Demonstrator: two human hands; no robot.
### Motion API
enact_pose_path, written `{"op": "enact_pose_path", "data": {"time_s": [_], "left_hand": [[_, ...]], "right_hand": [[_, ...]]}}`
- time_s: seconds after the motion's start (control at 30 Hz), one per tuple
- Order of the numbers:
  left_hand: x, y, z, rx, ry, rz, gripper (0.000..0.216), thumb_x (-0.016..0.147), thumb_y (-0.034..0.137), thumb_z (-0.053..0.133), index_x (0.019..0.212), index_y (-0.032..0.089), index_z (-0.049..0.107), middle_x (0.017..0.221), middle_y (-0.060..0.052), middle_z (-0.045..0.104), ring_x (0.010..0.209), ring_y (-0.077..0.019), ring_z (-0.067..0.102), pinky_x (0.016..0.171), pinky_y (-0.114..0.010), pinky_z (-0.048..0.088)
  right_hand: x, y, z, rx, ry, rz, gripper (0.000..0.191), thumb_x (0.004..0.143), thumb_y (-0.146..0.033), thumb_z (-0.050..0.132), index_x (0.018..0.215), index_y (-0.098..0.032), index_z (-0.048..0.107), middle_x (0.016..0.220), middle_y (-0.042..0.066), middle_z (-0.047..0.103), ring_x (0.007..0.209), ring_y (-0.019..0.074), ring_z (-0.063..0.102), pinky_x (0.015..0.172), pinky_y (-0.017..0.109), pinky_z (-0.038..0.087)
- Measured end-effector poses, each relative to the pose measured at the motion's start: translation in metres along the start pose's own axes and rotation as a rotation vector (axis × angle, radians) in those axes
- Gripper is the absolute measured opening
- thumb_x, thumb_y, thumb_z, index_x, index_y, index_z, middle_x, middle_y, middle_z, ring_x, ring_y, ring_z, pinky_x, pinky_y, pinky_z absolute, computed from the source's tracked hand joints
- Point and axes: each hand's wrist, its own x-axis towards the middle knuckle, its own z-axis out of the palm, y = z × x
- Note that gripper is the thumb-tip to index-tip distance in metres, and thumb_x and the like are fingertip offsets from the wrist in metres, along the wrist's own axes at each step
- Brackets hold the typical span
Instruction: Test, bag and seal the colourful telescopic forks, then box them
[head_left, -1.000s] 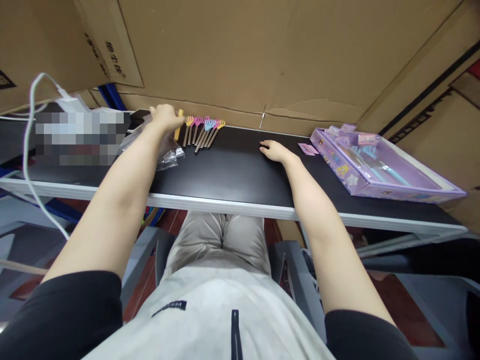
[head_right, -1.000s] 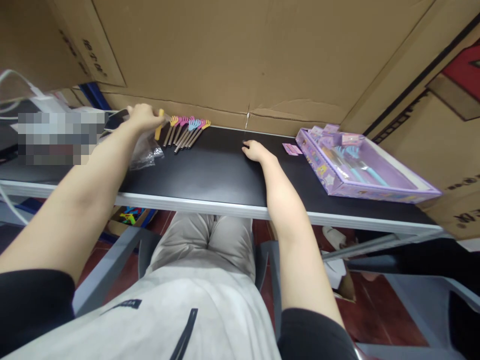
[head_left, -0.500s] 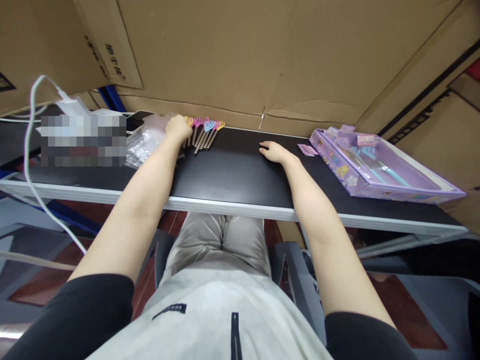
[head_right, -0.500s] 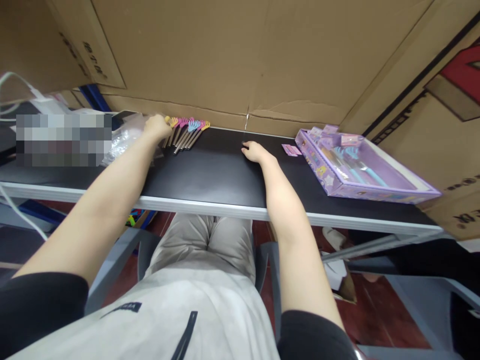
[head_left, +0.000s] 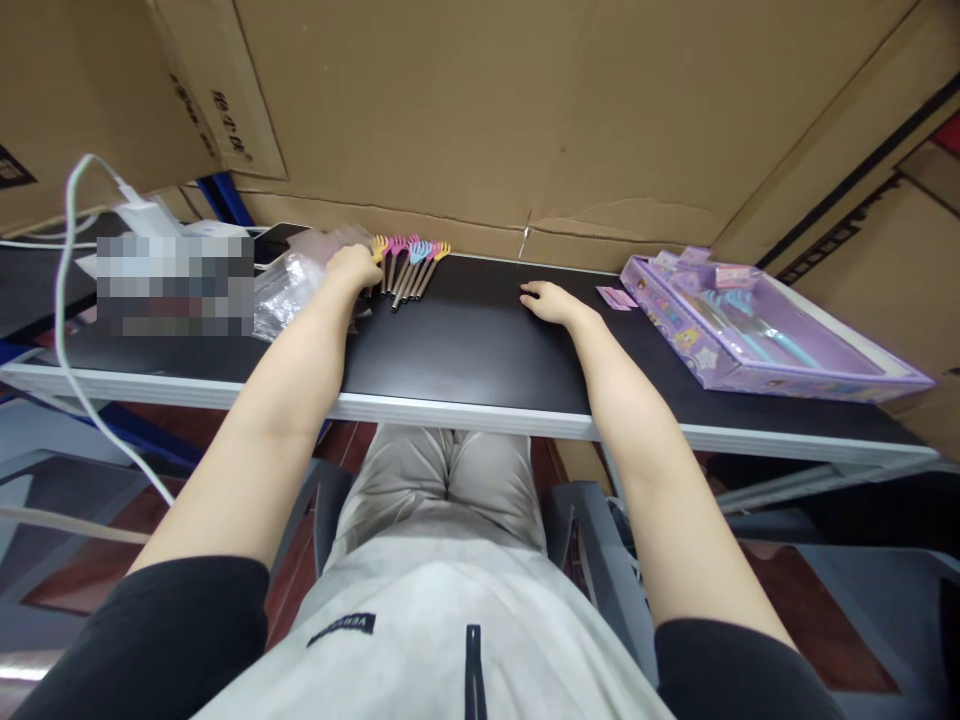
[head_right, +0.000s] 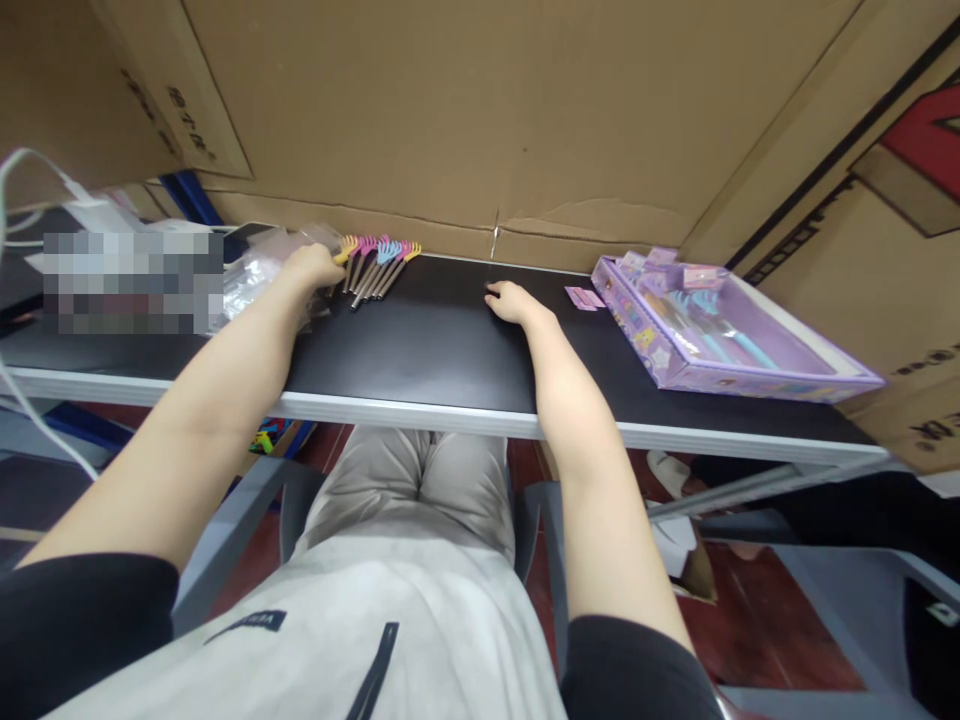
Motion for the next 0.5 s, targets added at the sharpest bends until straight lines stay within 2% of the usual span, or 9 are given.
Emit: {"op": "enact_pose_path", "data": {"time_s": [0.2, 0.37, 0.5], "left_hand": [[-0.006, 0.001, -0.001, 0.029, 0.041, 0.023, 0.057, 0.099, 0.031, 0.056, 0.148, 0.005, 0.071, 0.15, -0.03, 0.071, 0.141, -0.0434, 0.068, 0.117, -0.047, 0.055], [0.0, 0.003, 0.001, -0.015, 0.113, 0.06, 0.056, 0.095, 0.036, 0.058, 0.142, 0.01, 0.074, 0.141, -0.028, 0.075, 0.134, -0.0461, 0.069, 0.113, -0.053, 0.056], [0.005, 0.007, 0.003, -0.05, 0.152, 0.136, 0.055, 0.095, 0.042, 0.059, 0.138, 0.013, 0.075, 0.132, -0.026, 0.076, 0.131, -0.0442, 0.068, 0.111, -0.051, 0.056]], "right_hand": [[0.0, 0.0, -0.001, -0.006, 0.001, -0.008, 0.052, 0.111, -0.018, 0.057, 0.161, -0.007, 0.063, 0.168, 0.018, 0.057, 0.16, 0.0284, 0.054, 0.138, 0.039, 0.037], [-0.002, -0.003, -0.002, -0.038, -0.006, -0.006, 0.052, 0.112, -0.017, 0.055, 0.162, -0.003, 0.061, 0.168, 0.019, 0.057, 0.16, 0.0285, 0.054, 0.137, 0.038, 0.037], [-0.002, -0.002, -0.002, -0.046, -0.003, -0.007, 0.052, 0.112, -0.017, 0.055, 0.162, -0.002, 0.062, 0.168, 0.019, 0.057, 0.16, 0.0287, 0.055, 0.137, 0.038, 0.037]]}}
